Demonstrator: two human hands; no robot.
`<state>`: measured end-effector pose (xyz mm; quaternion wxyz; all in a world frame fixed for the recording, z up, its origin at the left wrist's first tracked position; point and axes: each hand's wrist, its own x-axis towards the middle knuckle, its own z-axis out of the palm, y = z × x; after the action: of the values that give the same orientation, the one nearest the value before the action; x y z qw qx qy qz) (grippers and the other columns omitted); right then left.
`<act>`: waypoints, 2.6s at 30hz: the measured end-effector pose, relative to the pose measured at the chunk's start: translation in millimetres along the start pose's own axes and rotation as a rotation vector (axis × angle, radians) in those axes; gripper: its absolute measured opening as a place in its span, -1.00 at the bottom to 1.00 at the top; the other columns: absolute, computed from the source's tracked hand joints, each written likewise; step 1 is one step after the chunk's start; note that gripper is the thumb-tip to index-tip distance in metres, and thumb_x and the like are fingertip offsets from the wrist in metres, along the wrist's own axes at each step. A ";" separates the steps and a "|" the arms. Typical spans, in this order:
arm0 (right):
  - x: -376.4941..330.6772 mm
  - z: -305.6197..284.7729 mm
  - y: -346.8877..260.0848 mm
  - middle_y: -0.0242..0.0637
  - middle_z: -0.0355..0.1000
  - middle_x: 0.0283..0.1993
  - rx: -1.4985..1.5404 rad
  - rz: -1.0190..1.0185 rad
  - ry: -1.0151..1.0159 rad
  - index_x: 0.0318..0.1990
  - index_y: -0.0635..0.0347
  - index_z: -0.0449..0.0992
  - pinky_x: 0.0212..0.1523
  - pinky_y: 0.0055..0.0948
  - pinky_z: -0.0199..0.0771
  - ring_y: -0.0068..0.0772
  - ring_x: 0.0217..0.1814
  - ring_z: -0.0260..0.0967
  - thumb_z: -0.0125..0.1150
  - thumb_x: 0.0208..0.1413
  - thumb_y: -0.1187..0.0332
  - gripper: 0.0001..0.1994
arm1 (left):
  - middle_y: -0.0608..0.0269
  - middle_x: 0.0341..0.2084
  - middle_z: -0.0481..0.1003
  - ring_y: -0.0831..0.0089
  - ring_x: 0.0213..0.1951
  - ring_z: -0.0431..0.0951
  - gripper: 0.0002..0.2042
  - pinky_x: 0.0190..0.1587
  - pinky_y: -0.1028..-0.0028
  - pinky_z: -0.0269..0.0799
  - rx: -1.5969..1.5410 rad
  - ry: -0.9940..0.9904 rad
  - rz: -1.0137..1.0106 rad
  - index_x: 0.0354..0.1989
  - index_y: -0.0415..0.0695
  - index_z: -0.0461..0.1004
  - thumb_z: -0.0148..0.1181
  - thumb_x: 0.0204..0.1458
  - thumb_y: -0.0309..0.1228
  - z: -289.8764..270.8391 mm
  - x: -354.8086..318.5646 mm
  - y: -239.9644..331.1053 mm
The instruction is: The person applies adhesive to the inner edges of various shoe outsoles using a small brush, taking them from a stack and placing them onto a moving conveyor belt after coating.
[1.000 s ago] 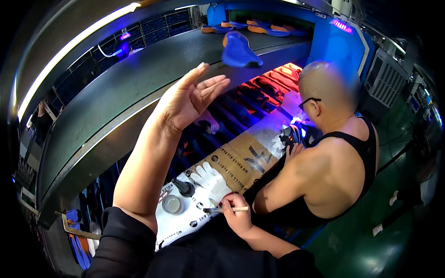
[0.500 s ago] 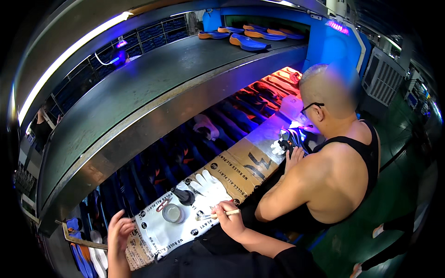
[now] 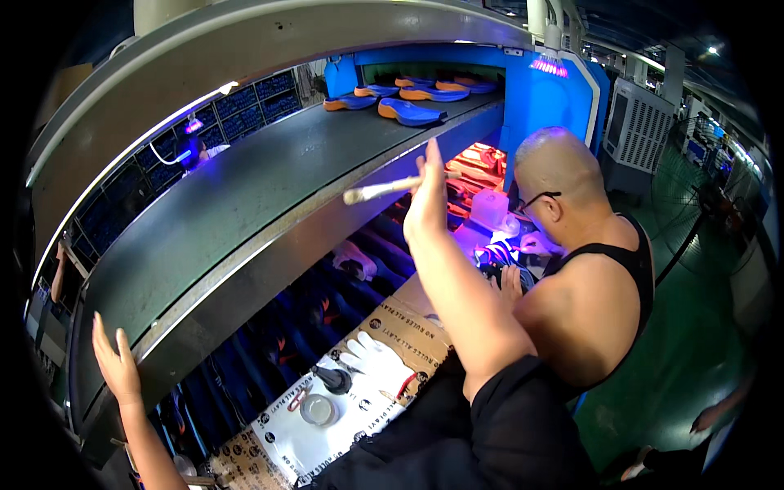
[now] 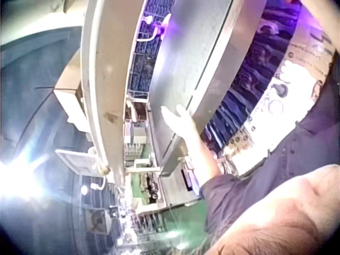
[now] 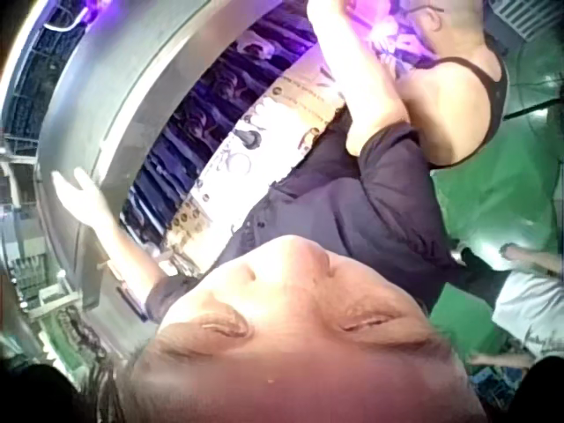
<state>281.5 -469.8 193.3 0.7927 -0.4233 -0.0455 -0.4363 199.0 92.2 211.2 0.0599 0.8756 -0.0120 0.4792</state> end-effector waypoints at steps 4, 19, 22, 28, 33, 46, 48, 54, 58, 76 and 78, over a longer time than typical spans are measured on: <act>93.6 -3.8 23.1 -0.27 -0.15 0.47 0.097 0.125 0.206 0.37 0.08 0.02 0.36 -0.18 -0.13 -0.29 0.50 -0.25 -0.18 0.13 0.00 -0.33 | 0.07 0.25 0.21 0.10 0.31 0.12 -0.51 0.31 0.22 -0.02 0.136 0.019 0.082 0.28 -0.14 0.17 -0.05 0.16 -0.32 -4.5 -0.1 21.1; 289.3 -45.9 85.9 -0.03 -0.37 0.50 0.183 0.293 0.099 0.37 0.32 -0.15 0.44 -0.21 -0.51 -0.17 0.55 -0.52 -0.22 0.05 0.00 -0.21 | -0.04 0.14 0.32 0.14 0.18 0.32 -0.56 0.24 0.26 0.12 0.056 -0.084 -0.057 0.23 -0.24 0.24 -0.16 0.14 -0.46 -0.5 -2.2 17.7; 294.0 -55.3 89.8 -0.04 -0.40 0.50 0.227 0.264 0.088 0.42 0.16 -0.25 0.45 -0.19 -0.57 -0.16 0.56 -0.55 -0.25 0.05 0.01 -0.21 | -0.04 0.12 0.34 0.15 0.16 0.34 -0.56 0.23 0.27 0.14 0.042 -0.092 -0.063 0.23 -0.23 0.24 -0.17 0.14 -0.47 0.4 -0.5 23.0; 228.3 -19.9 66.0 -0.04 0.01 0.33 0.373 0.179 -0.145 0.32 0.16 0.09 0.37 -0.12 -0.13 -0.25 0.41 -0.07 -0.30 0.07 0.11 -0.36 | -0.02 0.10 0.36 0.16 0.14 0.36 -0.59 0.21 0.28 0.17 0.042 -0.075 -0.042 0.19 -0.24 0.28 -0.16 0.13 -0.52 4.0 -1.6 21.8; 59.4 38.8 45.7 0.00 0.39 0.00 0.829 0.541 -0.403 0.11 0.24 0.33 0.00 -0.01 0.40 -0.06 -0.01 0.37 -0.13 -0.01 0.21 -0.49 | 0.00 0.03 0.42 0.11 0.12 0.37 -0.66 0.21 0.28 0.18 0.144 -0.043 0.019 0.08 -0.25 0.39 -0.10 0.15 -0.45 -1.8 -5.8 10.4; -247.9 -17.4 20.7 -0.37 0.26 -0.56 0.437 1.068 -0.144 -0.34 0.31 0.45 -0.34 -0.46 0.31 -0.47 -0.51 0.21 -0.14 0.06 0.07 -0.58 | -0.24 0.28 0.06 -0.06 0.32 0.04 0.02 0.29 0.07 -0.02 -1.677 -0.649 -0.025 0.39 -0.19 -0.27 -0.22 -0.02 0.41 -132.2 -74.6 172.7; -270.7 -27.1 12.8 -0.32 0.29 -0.55 0.296 1.039 -0.116 -0.30 0.30 0.41 -0.30 -0.40 0.39 -0.43 -0.48 0.26 -0.21 0.12 0.05 -0.56 | -0.30 0.29 0.01 -0.22 0.31 0.00 -0.03 0.26 -0.13 -0.11 -2.105 -0.846 0.528 0.41 -0.02 -0.20 -0.20 -0.04 0.42 -152.3 -72.5 181.0; -295.2 -39.7 -6.9 -0.33 0.23 -0.62 0.065 0.988 -0.181 -0.30 0.24 0.38 -0.22 -0.28 0.40 -0.34 -0.49 0.26 -0.31 0.18 0.04 -0.56 | -0.20 0.37 -0.26 -0.05 0.40 -0.32 0.14 0.32 -0.07 -0.39 -1.977 -0.984 0.753 0.37 -0.32 -0.21 -0.39 -0.14 0.52 -139.0 -126.6 142.9; -306.3 -50.1 3.5 -0.42 0.16 -0.63 0.024 0.956 -0.354 -0.32 0.20 0.38 -0.22 -0.34 0.38 -0.47 -0.50 0.19 -0.27 0.22 0.02 -0.57 | -0.11 0.25 0.17 0.07 0.27 0.17 -0.30 0.29 0.26 0.03 -1.360 -0.918 -0.167 0.30 -0.24 0.08 0.01 0.13 0.02 -114.8 -219.1 74.1; -360.7 -13.2 20.2 -0.35 0.31 -0.54 -0.173 1.093 -0.450 -0.40 0.19 0.40 -0.35 -0.51 0.31 -0.51 -0.50 0.24 -0.17 0.30 0.01 -0.56 | 0.14 -0.16 0.42 0.29 -0.19 0.44 -0.60 -0.24 0.28 0.41 -0.818 0.332 -1.947 0.01 -0.19 0.35 0.20 0.02 -0.28 -78.5 -450.2 -282.6; -359.8 -16.9 18.5 -0.35 0.30 -0.54 -0.188 1.070 -0.455 -0.40 0.19 0.40 -0.34 -0.49 0.31 -0.51 -0.49 0.24 -0.17 0.31 0.01 -0.56 | 0.13 -0.20 0.44 0.25 -0.18 0.44 -0.71 -0.27 0.23 0.41 -0.772 0.208 -1.842 -0.09 -0.17 0.37 0.14 0.02 -0.35 -71.2 -458.5 -301.3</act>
<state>68.7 -241.9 11.9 0.8321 -0.5388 0.0447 0.1241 -84.8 382.8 -164.3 0.6880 0.4182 0.5210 0.2835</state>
